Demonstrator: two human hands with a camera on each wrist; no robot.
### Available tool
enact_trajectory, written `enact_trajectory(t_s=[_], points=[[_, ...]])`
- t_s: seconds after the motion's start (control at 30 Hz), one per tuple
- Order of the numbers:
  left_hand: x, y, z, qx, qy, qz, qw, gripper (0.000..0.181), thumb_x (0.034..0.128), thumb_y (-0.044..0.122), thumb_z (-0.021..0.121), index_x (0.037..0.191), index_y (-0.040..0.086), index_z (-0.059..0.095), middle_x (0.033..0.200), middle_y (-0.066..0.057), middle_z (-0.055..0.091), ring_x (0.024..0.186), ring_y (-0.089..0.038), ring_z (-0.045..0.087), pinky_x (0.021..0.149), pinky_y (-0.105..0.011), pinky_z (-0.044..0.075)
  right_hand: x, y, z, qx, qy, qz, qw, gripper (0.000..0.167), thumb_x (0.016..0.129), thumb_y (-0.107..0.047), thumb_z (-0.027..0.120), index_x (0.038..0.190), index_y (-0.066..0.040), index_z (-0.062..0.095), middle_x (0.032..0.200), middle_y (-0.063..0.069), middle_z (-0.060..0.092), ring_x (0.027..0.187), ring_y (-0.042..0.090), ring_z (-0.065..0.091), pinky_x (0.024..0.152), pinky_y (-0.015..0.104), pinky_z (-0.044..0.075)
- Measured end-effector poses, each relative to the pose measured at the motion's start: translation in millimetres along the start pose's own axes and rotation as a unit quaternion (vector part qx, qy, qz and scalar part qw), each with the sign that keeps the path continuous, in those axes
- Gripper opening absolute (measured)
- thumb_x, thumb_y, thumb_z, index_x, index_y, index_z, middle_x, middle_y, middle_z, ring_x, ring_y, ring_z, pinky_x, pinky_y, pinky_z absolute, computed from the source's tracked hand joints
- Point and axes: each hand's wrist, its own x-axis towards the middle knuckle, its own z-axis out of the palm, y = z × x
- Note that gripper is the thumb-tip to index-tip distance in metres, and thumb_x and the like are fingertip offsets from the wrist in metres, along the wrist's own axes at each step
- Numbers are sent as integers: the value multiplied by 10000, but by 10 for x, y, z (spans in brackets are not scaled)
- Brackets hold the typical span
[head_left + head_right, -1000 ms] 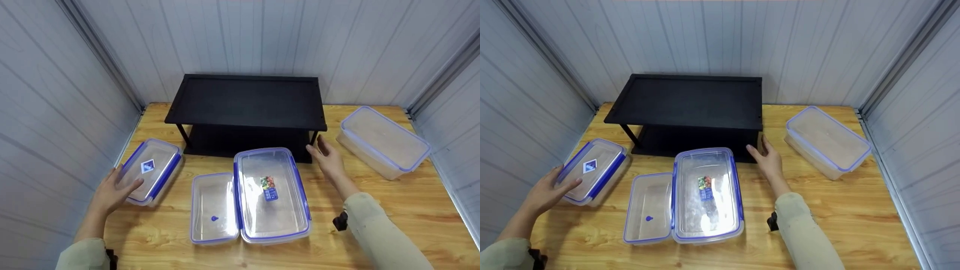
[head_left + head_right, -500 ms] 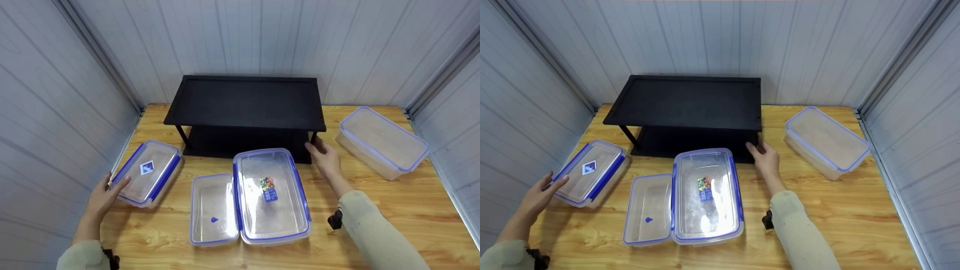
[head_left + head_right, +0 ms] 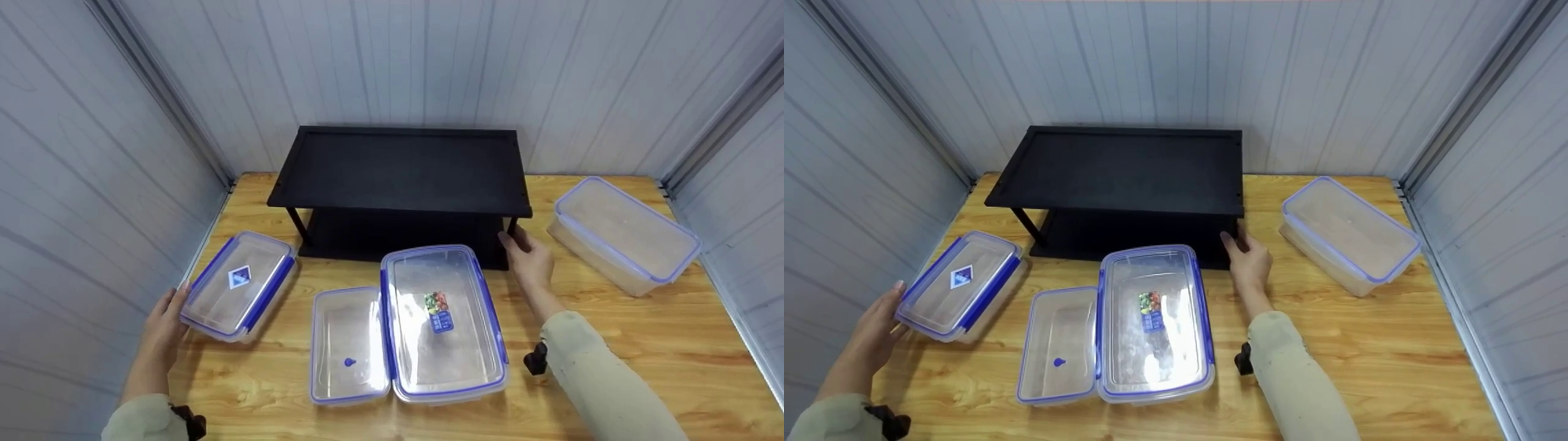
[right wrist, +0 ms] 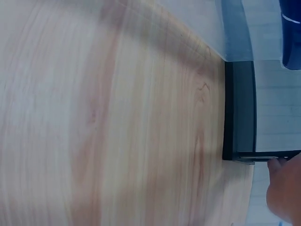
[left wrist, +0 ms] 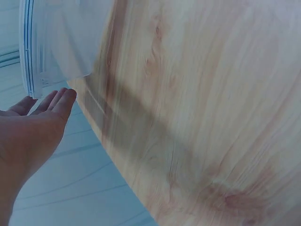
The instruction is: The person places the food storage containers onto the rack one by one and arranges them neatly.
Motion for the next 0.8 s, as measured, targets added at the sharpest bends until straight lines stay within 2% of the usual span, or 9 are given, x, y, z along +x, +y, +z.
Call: enact_trajectory(t_s=[0.1, 0.23, 0.37, 0.5, 0.63, 0.8], points=[[11, -5, 9, -468, -105, -19, 9988, 1005, 1040, 738, 394, 1696, 203, -148, 1786, -90, -53, 1637, -318, 50, 1331, -433, 84, 5, 15, 28, 20, 210, -22, 9998, 470, 1007, -343, 775, 1393, -82, 710, 1370, 134, 698, 1305, 294, 659, 1105, 424, 535], [19, -20, 12, -762, -158, -6, 9970, 1021, 1031, 757, 396, 1709, 175, -99, 1790, -76, -28, 1642, -289, 22, 1335, -423, 59, 26, 38, 69, 32, 495, -150, 9987, 402, 997, -296, 787, 1336, -84, 750, 1304, 124, 732, 1241, 279, 696, 1055, 385, 559], [18, -35, 9, -784, -221, 31, 9967, 1021, 1029, 764, 390, 1709, 164, -79, 1786, -68, -43, 1642, -274, -5, 1336, -412, 47, 40, 47, 99, 16, 717, -263, 9971, 340, 998, -253, 779, 1294, -87, 776, 1258, 116, 754, 1185, 269, 725, 943, 225, 563], [5, -40, -3, -867, -320, 43, 9957, 996, 1040, 751, 374, 1704, 171, -89, 1779, -52, -70, 1640, -259, -32, 1336, -398, 35, 47, 49, 121, 33, 840, -327, 9959, 302, 999, -215, 776, 1267, -76, 788, 1238, 123, 762, 1160, 273, 734, 850, 106, 507], [-9, -43, -14, -1044, -383, -37, 9938, 965, 1061, 717, 364, 1699, 168, -108, 1775, -33, -107, 1641, -246, -46, 1335, -378, 39, 52, 59, 138, 39, 975, -336, 9947, 278, 993, -203, 784, 1241, -80, 801, 1211, 128, 772, 1137, 277, 740, 841, 107, 496], [-21, -82, -54, -1174, -505, -169, 9917, 907, 1088, 670, 339, 1699, 182, -120, 1787, 2, -98, 1653, -227, 3, 1333, -334, 123, 48, 63, 148, 11, 1064, -394, 9935, 258, 993, -196, 783, 1219, -74, 809, 1185, 135, 780, 1110, 287, 747, 823, 102, 488]])
